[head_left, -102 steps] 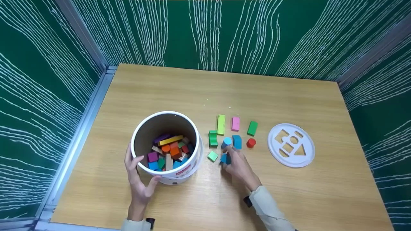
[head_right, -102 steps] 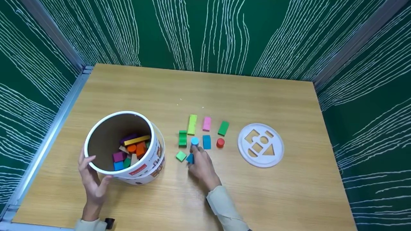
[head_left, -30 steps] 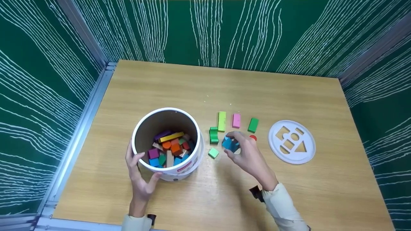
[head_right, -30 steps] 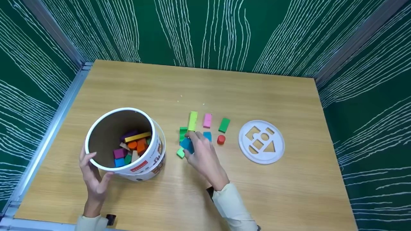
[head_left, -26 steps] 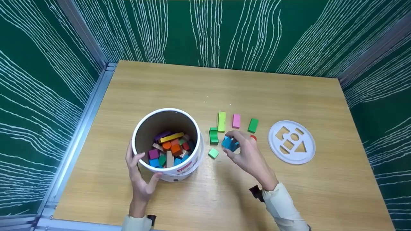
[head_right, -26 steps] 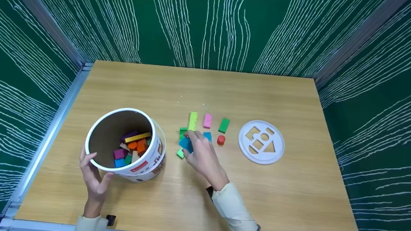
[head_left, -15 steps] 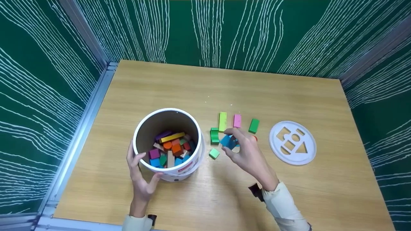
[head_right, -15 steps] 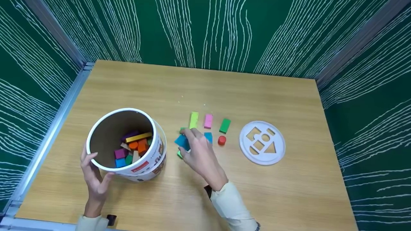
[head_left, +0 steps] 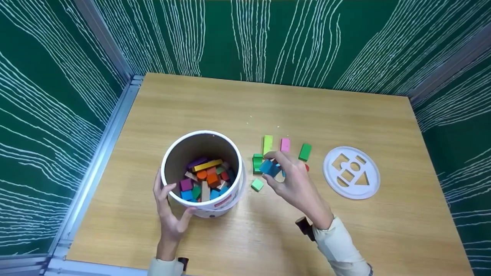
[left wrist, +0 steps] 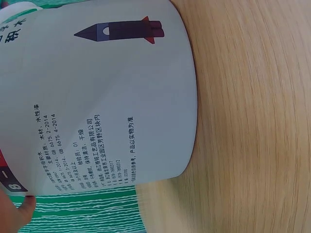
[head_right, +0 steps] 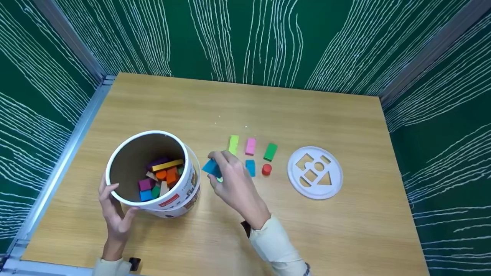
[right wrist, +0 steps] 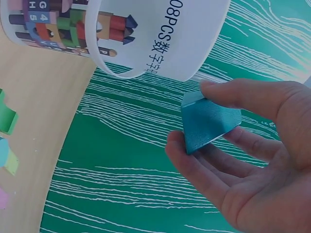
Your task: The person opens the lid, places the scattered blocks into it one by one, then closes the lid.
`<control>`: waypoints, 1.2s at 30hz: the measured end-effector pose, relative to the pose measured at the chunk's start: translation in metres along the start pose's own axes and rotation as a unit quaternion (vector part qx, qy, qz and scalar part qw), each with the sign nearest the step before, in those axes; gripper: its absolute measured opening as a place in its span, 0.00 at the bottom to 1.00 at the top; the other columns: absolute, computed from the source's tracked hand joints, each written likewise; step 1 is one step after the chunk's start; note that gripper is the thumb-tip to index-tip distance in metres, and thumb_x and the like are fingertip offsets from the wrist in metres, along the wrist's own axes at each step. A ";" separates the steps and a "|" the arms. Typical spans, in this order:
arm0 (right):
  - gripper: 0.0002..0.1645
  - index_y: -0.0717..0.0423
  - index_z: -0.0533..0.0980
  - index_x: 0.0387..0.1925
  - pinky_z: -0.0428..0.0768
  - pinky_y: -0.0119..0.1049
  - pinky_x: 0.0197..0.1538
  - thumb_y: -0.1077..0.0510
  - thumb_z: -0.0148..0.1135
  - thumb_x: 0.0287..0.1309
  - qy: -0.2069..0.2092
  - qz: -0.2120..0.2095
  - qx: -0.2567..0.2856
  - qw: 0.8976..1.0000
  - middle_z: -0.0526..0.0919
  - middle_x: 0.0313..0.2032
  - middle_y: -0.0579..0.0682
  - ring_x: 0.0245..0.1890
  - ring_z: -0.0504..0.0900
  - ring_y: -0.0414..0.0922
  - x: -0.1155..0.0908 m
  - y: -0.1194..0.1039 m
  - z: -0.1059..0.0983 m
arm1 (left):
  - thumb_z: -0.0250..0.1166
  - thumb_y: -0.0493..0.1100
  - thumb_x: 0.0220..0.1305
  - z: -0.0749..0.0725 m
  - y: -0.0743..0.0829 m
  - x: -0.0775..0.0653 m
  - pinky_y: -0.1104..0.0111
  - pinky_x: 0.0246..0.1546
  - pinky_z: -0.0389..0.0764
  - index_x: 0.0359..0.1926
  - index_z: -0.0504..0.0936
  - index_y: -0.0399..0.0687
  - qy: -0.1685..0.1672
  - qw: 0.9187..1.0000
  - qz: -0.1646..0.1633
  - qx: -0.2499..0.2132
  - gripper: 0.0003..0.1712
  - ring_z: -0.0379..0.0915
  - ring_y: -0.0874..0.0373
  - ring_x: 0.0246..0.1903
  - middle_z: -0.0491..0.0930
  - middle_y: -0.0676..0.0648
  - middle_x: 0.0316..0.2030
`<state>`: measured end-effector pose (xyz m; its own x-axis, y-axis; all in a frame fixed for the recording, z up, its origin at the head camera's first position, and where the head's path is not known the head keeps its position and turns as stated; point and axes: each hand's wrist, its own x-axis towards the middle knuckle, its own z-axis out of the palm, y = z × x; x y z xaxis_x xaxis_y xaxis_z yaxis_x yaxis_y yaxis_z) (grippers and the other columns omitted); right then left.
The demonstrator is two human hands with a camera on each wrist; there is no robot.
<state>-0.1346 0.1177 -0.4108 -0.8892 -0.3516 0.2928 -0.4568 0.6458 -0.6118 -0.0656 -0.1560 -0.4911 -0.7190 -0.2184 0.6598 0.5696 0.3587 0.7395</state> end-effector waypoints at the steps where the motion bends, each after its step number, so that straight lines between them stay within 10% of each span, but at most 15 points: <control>1: 0.27 0.51 0.71 0.45 0.77 0.26 0.38 0.57 0.70 0.39 0.002 -0.005 0.000 1.000 0.76 0.38 0.44 0.35 0.73 0.37 0.001 -0.001 0.000 | 0.64 0.54 0.46 0.000 0.000 0.000 0.57 0.60 0.55 0.47 0.62 0.31 0.000 1.000 0.002 -0.001 0.36 0.43 0.38 0.60 0.46 0.26 0.60; 36: 0.24 0.51 0.73 0.44 0.77 0.29 0.41 0.61 0.68 0.41 -0.009 -0.109 0.006 0.994 0.76 0.39 0.44 0.38 0.73 0.39 0.019 -0.032 0.000 | 0.64 0.54 0.46 0.000 -0.001 0.003 0.35 0.50 0.52 0.47 0.63 0.33 0.004 1.000 -0.006 0.000 0.35 0.43 0.37 0.60 0.46 0.25 0.60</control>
<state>-0.1369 0.0902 -0.3854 -0.7689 -0.4938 0.4062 -0.6376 0.5449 -0.5445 -0.0681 -0.1567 -0.4902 -0.7223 -0.2299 0.6522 0.5614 0.3558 0.7471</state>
